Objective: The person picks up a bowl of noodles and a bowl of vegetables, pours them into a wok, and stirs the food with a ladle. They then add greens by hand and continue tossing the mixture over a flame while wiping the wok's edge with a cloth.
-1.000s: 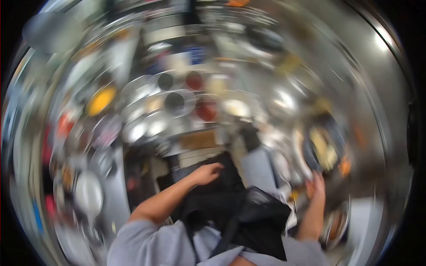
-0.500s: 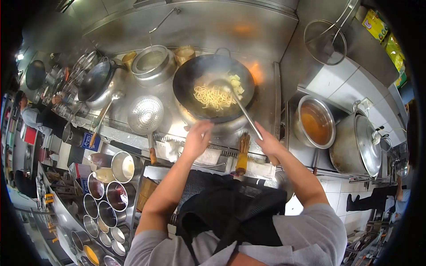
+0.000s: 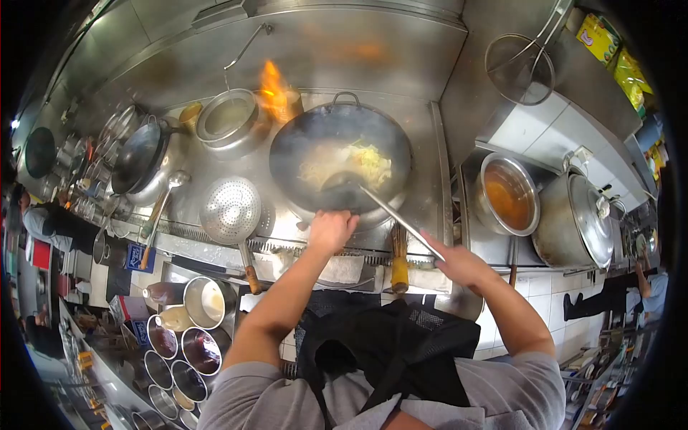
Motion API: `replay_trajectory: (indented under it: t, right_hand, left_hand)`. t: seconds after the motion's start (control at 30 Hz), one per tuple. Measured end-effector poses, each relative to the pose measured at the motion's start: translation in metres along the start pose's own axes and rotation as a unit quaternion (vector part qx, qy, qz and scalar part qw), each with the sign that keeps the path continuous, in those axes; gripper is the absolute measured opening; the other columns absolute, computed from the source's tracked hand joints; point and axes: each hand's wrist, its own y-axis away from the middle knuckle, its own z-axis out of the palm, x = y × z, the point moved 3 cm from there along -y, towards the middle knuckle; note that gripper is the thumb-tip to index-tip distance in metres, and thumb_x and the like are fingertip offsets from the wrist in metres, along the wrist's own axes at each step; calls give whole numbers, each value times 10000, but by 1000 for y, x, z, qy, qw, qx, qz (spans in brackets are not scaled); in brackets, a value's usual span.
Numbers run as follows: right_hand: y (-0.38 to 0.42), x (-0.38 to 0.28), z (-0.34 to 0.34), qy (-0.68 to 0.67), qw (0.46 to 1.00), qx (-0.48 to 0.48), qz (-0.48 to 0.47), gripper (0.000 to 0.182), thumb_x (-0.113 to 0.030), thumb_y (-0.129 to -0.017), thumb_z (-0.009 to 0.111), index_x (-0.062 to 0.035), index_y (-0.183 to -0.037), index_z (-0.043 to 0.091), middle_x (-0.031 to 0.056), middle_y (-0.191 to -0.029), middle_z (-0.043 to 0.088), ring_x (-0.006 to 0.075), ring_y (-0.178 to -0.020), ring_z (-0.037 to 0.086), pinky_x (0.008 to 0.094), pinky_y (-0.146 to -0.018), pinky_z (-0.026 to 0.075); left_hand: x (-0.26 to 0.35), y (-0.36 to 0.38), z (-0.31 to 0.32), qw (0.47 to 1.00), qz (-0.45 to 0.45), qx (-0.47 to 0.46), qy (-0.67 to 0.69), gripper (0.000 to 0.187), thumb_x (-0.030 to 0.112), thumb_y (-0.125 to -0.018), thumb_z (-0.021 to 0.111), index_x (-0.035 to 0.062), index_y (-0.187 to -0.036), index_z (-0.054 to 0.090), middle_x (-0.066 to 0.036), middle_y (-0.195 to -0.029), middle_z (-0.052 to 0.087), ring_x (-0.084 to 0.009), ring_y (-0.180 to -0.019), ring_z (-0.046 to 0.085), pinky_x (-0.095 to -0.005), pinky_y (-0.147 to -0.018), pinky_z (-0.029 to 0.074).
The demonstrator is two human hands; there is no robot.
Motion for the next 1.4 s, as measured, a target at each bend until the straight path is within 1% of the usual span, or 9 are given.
replay_trajectory:
  t: [0.3, 0.4, 0.47, 0.57, 0.73, 0.83, 1.03, 1.23, 1.4]
  right_hand:
    - [-5, -68, -3, 79, 989, 89, 89, 864, -85, -913, 553, -326, -1588, 70, 279, -1065, 667, 417, -900, 675, 498, -851, 508]
    - [41, -76, -11, -71, 991, 109, -6, 818, -102, -917, 564, -366, -1575, 156, 295, -1109, 648, 411, -934, 673, 490, -859, 508]
    - [65, -113, -38, -222, 964, -29, 144, 764, -125, -924, 572, -391, -1554, 231, 302, -1147, 635, 411, -991, 661, 488, -870, 505]
    - [10, -70, 12, -26, 989, 130, -61, 782, -124, -928, 560, -358, -1571, 183, 293, -1162, 633, 428, -1008, 643, 496, -858, 502]
    - [-27, -93, 17, 73, 987, 101, 102, 807, -119, -931, 540, -280, -1589, 102, 242, -1179, 649, 446, -998, 634, 510, -896, 482]
    - [25, -98, -6, -6, 991, 76, 112, 784, -122, -934, 543, -267, -1587, 135, 239, -1241, 627, 429, -1068, 622, 481, -951, 467]
    - [67, -107, -38, -112, 990, 7, 83, 730, -135, -943, 553, -268, -1577, 216, 284, -1321, 564, 390, -1188, 578, 405, -1023, 436]
    - [-47, -65, 19, 88, 988, 97, 83, 771, -134, -924, 529, -267, -1584, 153, 264, -1007, 676, 412, -922, 664, 507, -846, 506]
    - [1, -60, 8, 67, 989, 119, 51, 795, -119, -920, 523, -270, -1588, 118, 251, -929, 686, 414, -844, 668, 514, -773, 511]
  left_hand:
    - [-1, 111, -27, 993, 94, -38, 67, 355, 407, -893, 650, 115, -692, 655, -141, -677, 674, -329, -655, 676, -468, -659, 523]
    - [0, 56, -81, 995, 61, -70, 32, 373, 422, -899, 636, 116, -688, 668, -136, -682, 679, -356, -669, 673, -473, -654, 533]
    - [-11, 11, -87, 994, 61, -62, 67, 371, 407, -912, 621, 106, -701, 672, -139, -678, 674, -370, -679, 670, -478, -655, 529]
    - [-20, 6, -48, 996, 69, -29, 49, 364, 382, -925, 605, 87, -724, 671, -152, -688, 673, -379, -680, 665, -485, -687, 523]
    - [-39, 85, 11, 990, 103, -97, 28, 323, 360, -927, 599, 72, -805, 673, -161, -721, 685, -382, -686, 667, -499, -713, 523]
    - [-14, 105, -48, 985, 119, -115, 46, 325, 396, -910, 617, 112, -772, 696, -148, -673, 675, -365, -668, 681, -490, -634, 547]
    - [5, 6, -80, 992, 81, -93, 38, 363, 404, -913, 614, 87, -752, 687, -164, -750, 692, -385, -739, 675, -498, -674, 537]
    - [-22, 52, 6, 994, 90, -66, -1, 340, 372, -910, 613, 86, -742, 689, -157, -781, 700, -364, -740, 678, -512, -683, 530]
    - [-9, 41, -23, 989, 29, -142, 13, 303, 368, -916, 604, 102, -807, 700, -156, -794, 706, -360, -794, 683, -498, -748, 513]
